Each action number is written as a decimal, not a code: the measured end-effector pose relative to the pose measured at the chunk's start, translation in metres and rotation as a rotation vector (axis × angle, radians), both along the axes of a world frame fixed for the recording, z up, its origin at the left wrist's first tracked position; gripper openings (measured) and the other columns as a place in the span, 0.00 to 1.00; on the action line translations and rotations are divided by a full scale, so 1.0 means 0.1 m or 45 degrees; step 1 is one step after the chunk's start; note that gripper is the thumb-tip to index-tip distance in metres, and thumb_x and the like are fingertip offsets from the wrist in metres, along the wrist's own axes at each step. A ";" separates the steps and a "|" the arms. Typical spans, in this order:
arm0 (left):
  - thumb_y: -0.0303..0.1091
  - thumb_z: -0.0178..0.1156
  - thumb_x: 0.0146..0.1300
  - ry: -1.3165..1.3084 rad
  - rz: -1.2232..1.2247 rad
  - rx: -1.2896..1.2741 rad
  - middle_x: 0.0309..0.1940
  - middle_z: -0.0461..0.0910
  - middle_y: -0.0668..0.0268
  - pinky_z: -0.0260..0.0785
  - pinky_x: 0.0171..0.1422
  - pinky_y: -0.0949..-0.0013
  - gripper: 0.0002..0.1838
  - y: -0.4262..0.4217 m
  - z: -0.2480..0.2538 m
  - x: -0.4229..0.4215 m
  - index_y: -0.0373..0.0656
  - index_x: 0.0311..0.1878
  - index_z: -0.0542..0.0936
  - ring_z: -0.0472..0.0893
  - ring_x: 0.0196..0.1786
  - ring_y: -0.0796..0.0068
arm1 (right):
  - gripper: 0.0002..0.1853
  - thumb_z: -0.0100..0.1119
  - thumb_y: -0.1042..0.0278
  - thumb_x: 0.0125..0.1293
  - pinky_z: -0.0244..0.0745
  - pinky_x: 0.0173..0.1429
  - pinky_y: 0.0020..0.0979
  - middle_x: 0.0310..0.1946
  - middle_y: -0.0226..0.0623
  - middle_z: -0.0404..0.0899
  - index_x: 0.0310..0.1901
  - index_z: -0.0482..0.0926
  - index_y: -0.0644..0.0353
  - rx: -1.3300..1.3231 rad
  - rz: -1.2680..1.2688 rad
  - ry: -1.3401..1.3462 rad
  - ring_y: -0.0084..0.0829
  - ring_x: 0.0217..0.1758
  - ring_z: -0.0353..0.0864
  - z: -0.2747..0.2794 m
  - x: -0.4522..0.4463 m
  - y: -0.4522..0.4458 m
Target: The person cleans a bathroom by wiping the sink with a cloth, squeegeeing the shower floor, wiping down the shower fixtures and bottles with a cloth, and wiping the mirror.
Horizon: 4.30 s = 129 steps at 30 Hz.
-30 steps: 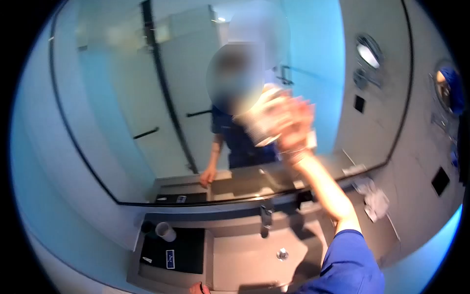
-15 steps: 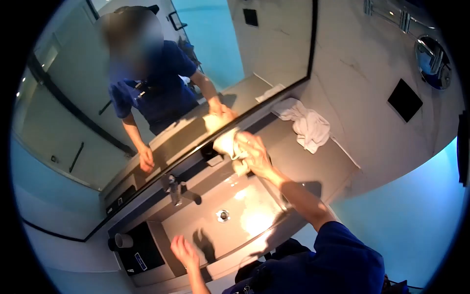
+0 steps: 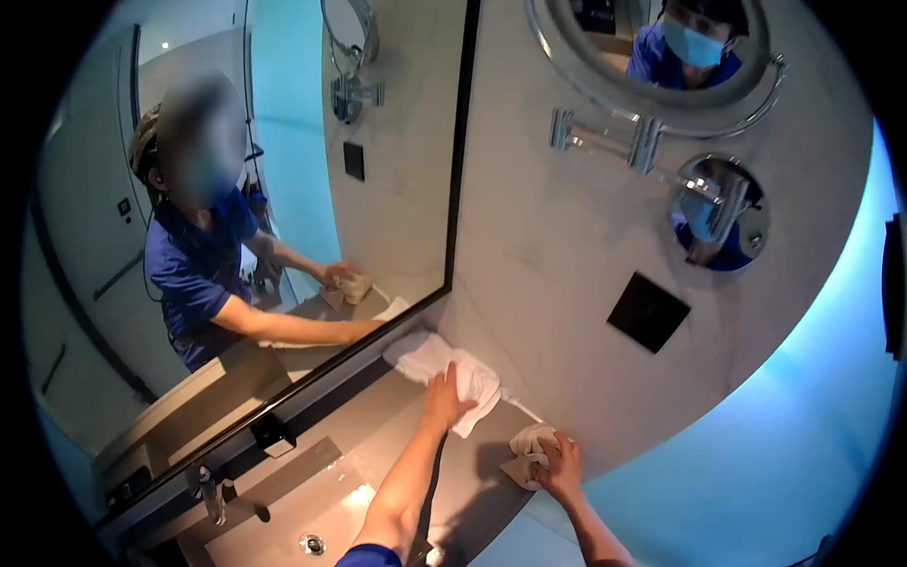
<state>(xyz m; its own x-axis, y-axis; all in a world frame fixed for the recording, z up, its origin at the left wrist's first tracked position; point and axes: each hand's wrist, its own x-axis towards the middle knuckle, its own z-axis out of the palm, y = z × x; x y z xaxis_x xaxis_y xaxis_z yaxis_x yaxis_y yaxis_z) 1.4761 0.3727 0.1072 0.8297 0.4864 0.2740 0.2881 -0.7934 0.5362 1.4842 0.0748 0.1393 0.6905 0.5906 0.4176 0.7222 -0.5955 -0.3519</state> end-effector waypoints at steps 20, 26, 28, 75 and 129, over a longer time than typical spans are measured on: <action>0.28 0.73 0.36 0.157 -0.607 -2.274 0.49 0.76 0.62 0.69 0.56 0.65 0.34 -2.30 0.61 -4.18 0.37 0.52 0.74 0.75 0.52 0.69 | 0.07 0.57 0.65 0.55 0.67 0.36 0.32 0.29 0.37 0.70 0.33 0.72 0.55 1.433 1.076 1.028 0.29 0.34 0.71 1.21 -3.45 -0.66; 0.27 0.73 0.35 0.600 -0.722 -2.058 0.49 0.76 0.62 0.69 0.56 0.65 0.36 -2.97 0.61 -4.03 0.37 0.54 0.73 0.75 0.52 0.69 | 0.22 0.52 0.60 0.60 0.70 0.54 0.36 0.52 0.43 0.74 0.56 0.70 0.52 0.192 0.396 1.128 0.44 0.49 0.75 -1.69 -3.58 -2.01; 0.26 0.73 0.35 0.721 -0.850 -1.970 0.49 0.76 0.62 0.69 0.56 0.65 0.36 -3.41 0.65 -3.89 0.38 0.54 0.72 0.75 0.52 0.69 | 0.29 0.54 0.59 0.55 0.72 0.47 0.40 0.46 0.45 0.77 0.62 0.64 0.42 -0.030 -0.276 1.453 0.45 0.44 0.78 -1.85 -3.83 -2.90; 0.49 0.67 0.46 0.355 -1.335 0.285 0.49 0.68 0.50 0.71 0.44 0.55 0.38 -10.21 0.54 -2.60 0.41 0.59 0.67 0.76 0.45 0.51 | 0.28 0.47 0.45 0.64 0.63 0.64 0.43 0.59 0.38 0.68 0.61 0.65 0.51 3.055 -0.558 1.000 0.39 0.62 0.66 -1.57 -2.79 -9.16; 0.33 0.58 0.57 1.801 -0.885 0.971 0.43 0.81 0.56 0.72 0.49 0.61 0.20 -6.86 -2.30 -2.81 0.46 0.54 0.75 0.80 0.46 0.57 | 0.07 0.53 0.71 0.54 0.73 0.37 0.41 0.33 0.38 0.80 0.36 0.77 0.58 0.720 -2.540 1.170 0.43 0.35 0.78 -4.49 -4.90 -9.75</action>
